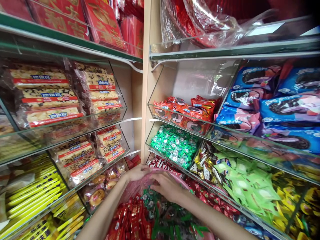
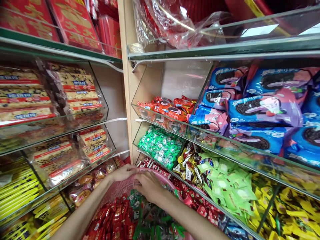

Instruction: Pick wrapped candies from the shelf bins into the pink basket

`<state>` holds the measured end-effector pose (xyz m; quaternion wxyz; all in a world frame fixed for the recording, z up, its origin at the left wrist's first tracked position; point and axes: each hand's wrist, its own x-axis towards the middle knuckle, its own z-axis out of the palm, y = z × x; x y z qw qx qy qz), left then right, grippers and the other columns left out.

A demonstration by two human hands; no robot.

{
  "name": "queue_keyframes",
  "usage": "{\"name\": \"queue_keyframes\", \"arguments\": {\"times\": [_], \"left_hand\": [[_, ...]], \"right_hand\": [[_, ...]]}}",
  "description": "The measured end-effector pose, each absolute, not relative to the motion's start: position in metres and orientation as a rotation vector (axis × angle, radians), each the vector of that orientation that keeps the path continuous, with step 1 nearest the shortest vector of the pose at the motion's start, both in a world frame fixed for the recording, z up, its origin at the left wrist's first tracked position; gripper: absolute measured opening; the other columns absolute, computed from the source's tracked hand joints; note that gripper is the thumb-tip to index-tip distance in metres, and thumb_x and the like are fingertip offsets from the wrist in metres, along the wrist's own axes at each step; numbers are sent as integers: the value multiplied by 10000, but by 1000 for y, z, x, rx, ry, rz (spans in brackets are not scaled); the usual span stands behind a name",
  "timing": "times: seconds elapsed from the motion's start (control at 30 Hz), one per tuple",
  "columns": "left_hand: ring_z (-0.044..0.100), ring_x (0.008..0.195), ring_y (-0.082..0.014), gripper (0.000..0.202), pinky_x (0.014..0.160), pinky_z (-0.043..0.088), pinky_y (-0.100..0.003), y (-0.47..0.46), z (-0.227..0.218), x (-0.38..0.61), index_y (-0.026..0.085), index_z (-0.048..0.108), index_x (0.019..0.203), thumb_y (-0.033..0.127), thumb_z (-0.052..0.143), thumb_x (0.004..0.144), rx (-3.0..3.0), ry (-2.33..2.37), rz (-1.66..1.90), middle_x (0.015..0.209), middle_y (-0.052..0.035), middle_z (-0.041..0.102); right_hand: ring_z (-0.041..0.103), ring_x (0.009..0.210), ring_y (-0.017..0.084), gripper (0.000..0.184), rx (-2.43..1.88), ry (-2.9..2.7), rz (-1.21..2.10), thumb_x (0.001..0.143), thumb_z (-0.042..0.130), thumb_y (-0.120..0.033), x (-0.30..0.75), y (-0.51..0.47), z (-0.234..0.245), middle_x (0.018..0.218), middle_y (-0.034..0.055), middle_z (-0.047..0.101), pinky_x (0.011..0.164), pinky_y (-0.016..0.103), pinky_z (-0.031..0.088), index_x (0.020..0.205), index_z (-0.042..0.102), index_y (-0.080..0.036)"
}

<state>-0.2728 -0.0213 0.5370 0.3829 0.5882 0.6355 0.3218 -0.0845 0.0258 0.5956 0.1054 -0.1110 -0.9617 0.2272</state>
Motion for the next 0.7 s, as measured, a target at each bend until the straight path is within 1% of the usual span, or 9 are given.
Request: {"name": "queue_keyframes", "arguments": {"times": [0.07,0.17,0.23,0.33,0.4,0.47,0.57,0.7], "left_hand": [[479,723,-142,428,670,368,-225,-21,536,-273,97,618,829,480,432,788,1500,1619,821,764,-37,571],[484,757,-144,432,704,371,-225,-22,538,-273,113,624,886,488,431,791,1513,1604,811,812,-32,586],[462,712,-133,445,671,364,-222,-23,541,-273,109,615,842,507,425,788,1513,1620,801,757,-23,560],[411,638,-115,469,596,337,-216,-24,543,-272,99,585,760,534,413,783,1499,1651,780,671,-11,491],[399,631,-111,470,583,327,-213,-24,544,-271,101,571,749,540,409,783,1496,1656,771,665,-7,465],[388,623,-106,465,577,319,-210,-24,543,-272,105,555,735,544,408,782,1496,1659,763,654,-1,437],[360,604,-98,458,560,299,-207,-24,542,-272,112,527,712,548,405,782,1501,1663,758,635,10,387],[345,607,-95,442,565,290,-206,-23,540,-273,117,514,703,539,409,785,1506,1662,760,642,13,366]], "right_hand": [[534,977,173,142,-295,-2801,637,780,579,-208,-80,25,612,1002,28,626,830,270,368,910,634,-227],[537,871,151,146,-267,-2778,523,832,507,-205,-75,32,643,862,15,615,776,259,373,890,638,-233],[520,822,148,177,-314,-2757,380,855,465,-202,-72,43,663,811,24,585,735,257,366,880,640,-218],[491,842,163,185,-449,-2752,113,856,464,-201,-71,67,681,814,43,554,721,272,338,847,648,-206],[474,867,175,160,-524,-2792,-16,839,494,-206,-71,80,684,834,44,544,716,280,318,845,654,-222],[462,884,181,144,-572,-2841,-73,825,517,-211,-70,89,682,850,44,536,716,284,304,853,656,-238],[451,888,179,147,-601,-2893,-73,827,514,-217,-69,94,677,861,50,526,717,283,292,852,658,-234],[439,876,177,139,-616,-2890,-69,824,510,-212,-68,95,673,857,47,521,713,283,283,822,649,-224]]}}
